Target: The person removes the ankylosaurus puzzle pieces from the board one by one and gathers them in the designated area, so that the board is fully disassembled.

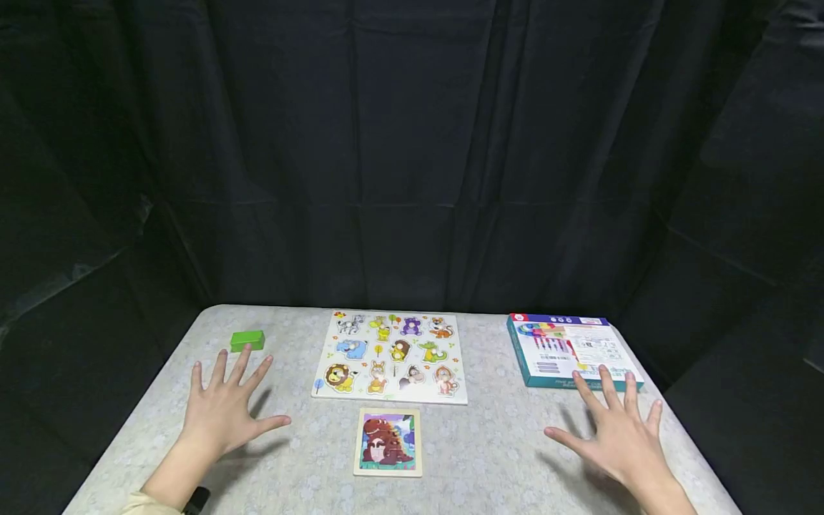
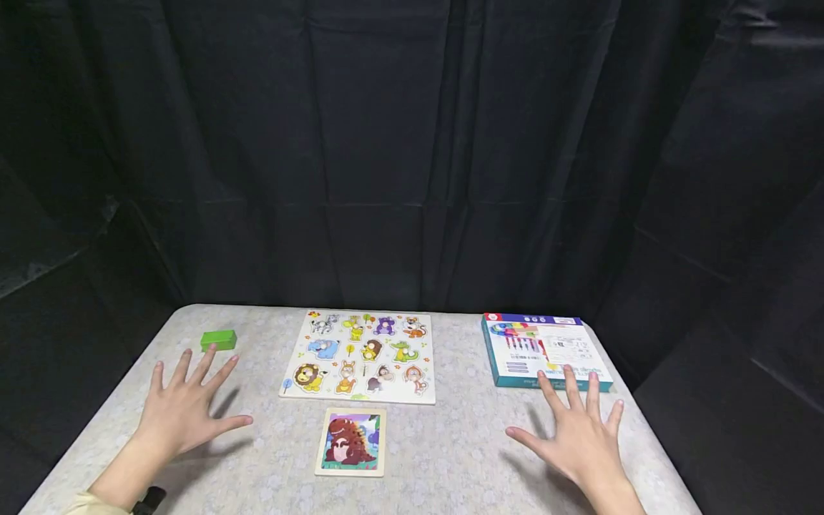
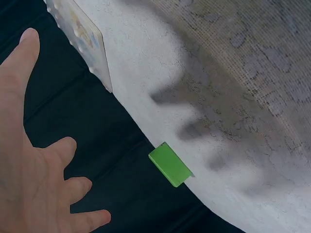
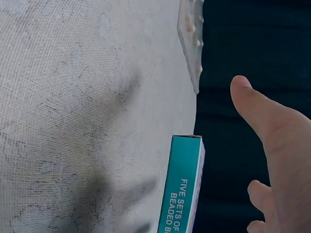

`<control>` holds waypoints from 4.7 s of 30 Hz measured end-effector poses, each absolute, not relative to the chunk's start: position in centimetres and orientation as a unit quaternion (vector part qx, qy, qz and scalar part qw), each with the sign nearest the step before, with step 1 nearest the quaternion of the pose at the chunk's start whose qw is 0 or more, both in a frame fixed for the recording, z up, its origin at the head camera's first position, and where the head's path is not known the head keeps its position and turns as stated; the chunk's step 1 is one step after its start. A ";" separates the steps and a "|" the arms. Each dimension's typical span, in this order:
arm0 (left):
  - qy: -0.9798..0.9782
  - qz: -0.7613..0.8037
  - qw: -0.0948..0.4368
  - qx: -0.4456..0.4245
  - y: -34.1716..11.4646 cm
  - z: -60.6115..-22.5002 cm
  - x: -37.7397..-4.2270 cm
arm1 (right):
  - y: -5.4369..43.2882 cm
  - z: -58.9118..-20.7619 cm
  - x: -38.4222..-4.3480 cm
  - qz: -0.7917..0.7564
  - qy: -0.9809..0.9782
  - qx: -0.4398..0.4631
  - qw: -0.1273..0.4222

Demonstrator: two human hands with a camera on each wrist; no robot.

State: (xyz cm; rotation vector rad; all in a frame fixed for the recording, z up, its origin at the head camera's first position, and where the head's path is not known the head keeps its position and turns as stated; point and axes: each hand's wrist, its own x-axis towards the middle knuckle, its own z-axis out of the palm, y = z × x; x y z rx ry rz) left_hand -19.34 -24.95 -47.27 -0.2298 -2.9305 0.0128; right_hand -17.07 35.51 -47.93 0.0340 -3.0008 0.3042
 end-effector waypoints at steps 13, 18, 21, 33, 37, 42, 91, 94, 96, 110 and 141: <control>-0.991 -0.057 0.095 -0.075 -24.5 -47.6 -19.8 | 34.1 -48.4 -17.7 0.120 -0.992 0.002 0.033; -0.984 -0.125 0.086 -0.090 -23.9 -48.0 -19.8 | 32.5 -48.6 -18.0 0.169 -0.984 0.001 0.049; -0.978 -0.164 0.085 -0.101 -23.3 -48.1 -19.6 | 31.1 -48.8 -18.1 0.210 -0.975 0.006 0.076; -0.905 -0.418 -0.026 -0.081 -20.1 -48.5 -19.3 | 26.9 -50.0 -19.2 0.353 -0.926 0.077 0.107; -0.875 -0.475 -0.052 -0.074 -19.0 -49.0 -19.2 | 25.4 -49.7 -19.6 0.437 -0.895 0.081 0.051; -0.819 -0.558 -0.095 -0.092 -18.0 -49.5 -19.5 | 23.2 -49.1 -20.3 0.499 -0.862 0.084 0.017; -0.892 -0.363 -0.055 -0.263 -15.3 -54.8 -19.7 | 9.8 -55.0 -22.4 0.375 -0.874 0.310 -0.008; -0.893 -0.362 -0.055 -0.262 -15.2 -54.8 -19.6 | 9.3 -55.1 -22.1 0.357 -0.881 0.311 0.007; -0.894 -0.361 -0.054 -0.261 -15.2 -54.8 -19.5 | 9.0 -55.1 -22.0 0.347 -0.887 0.305 0.018; -0.901 -0.342 -0.044 -0.264 -15.3 -54.5 -19.5 | 8.0 -54.5 -22.3 0.308 -0.905 0.292 0.024; -0.896 -0.359 -0.057 -0.254 -15.0 -54.6 -19.2 | 7.6 -54.5 -22.4 0.341 -0.904 0.256 -0.014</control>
